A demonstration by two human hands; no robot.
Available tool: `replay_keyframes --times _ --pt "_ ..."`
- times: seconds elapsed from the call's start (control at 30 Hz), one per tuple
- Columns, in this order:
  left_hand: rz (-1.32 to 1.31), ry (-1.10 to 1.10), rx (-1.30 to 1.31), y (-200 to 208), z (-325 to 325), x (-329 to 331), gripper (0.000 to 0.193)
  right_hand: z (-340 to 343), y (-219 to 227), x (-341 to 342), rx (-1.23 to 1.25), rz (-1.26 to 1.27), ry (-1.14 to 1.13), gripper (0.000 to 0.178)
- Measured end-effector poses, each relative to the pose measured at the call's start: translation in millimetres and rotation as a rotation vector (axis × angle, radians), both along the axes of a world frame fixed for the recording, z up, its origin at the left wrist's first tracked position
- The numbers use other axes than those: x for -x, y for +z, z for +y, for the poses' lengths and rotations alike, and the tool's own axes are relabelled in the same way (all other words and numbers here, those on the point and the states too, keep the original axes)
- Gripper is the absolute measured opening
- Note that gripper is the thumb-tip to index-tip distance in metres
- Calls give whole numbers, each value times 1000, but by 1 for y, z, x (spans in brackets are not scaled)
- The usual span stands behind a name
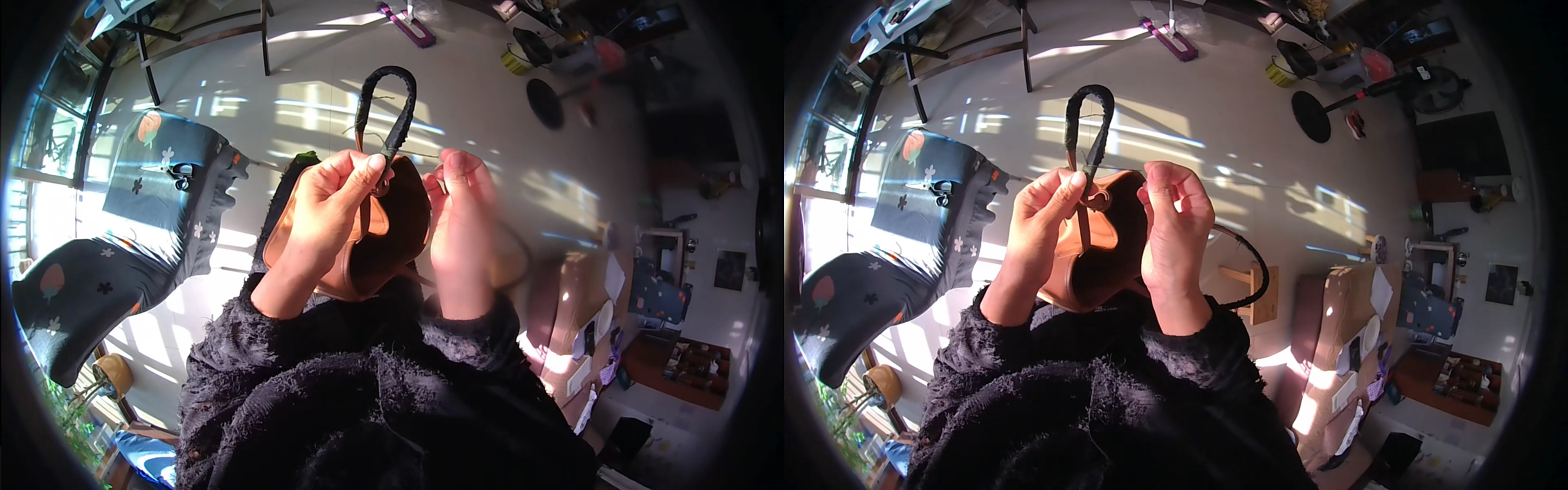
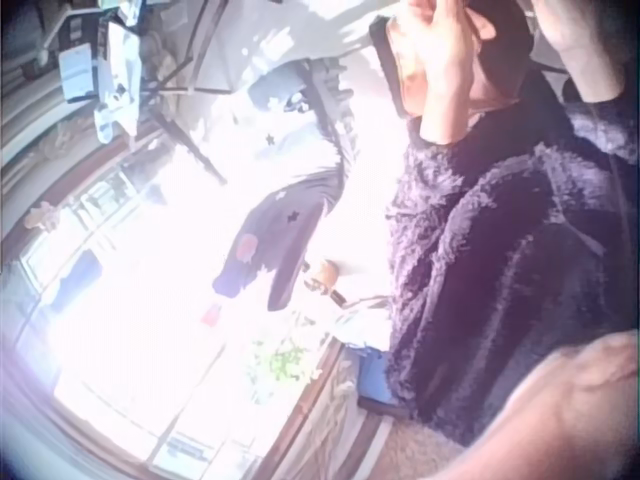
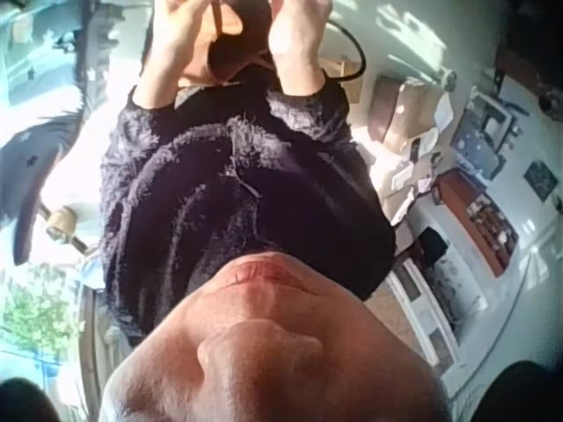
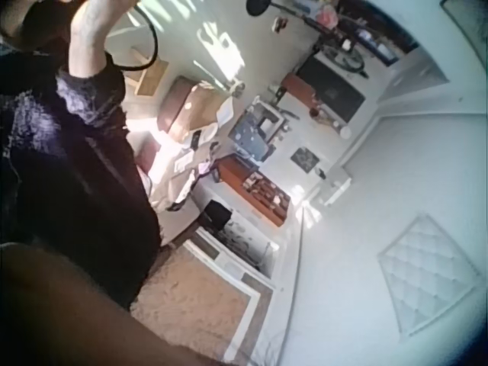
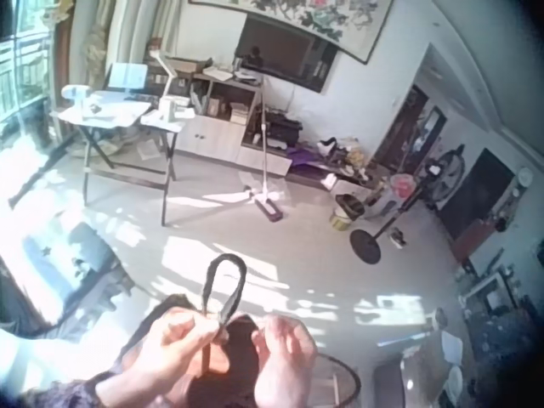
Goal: The person is repairing a brown leather bag by hand. They are seen manipulating a black strap, threading it through the bag's hardware, and using scissors to trim the excess material. The task involves precise hand movements to adjust and secure the strap.
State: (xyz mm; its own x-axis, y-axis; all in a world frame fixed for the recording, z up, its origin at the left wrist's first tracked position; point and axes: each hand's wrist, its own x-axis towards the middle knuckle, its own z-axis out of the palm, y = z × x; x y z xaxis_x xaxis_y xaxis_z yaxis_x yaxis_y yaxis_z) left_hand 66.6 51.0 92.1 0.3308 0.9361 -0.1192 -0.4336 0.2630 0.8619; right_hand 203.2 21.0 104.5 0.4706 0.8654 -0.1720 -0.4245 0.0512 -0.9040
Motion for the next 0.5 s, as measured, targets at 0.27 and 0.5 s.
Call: replay_keyframes --times 0.27,0.5 --pt "56 -2 15 5 3 9 18 -1 5 2 70 -19 93 15" --pt "53 -6 11 3 4 7 18 -1 11 11 64 -129 267 16"
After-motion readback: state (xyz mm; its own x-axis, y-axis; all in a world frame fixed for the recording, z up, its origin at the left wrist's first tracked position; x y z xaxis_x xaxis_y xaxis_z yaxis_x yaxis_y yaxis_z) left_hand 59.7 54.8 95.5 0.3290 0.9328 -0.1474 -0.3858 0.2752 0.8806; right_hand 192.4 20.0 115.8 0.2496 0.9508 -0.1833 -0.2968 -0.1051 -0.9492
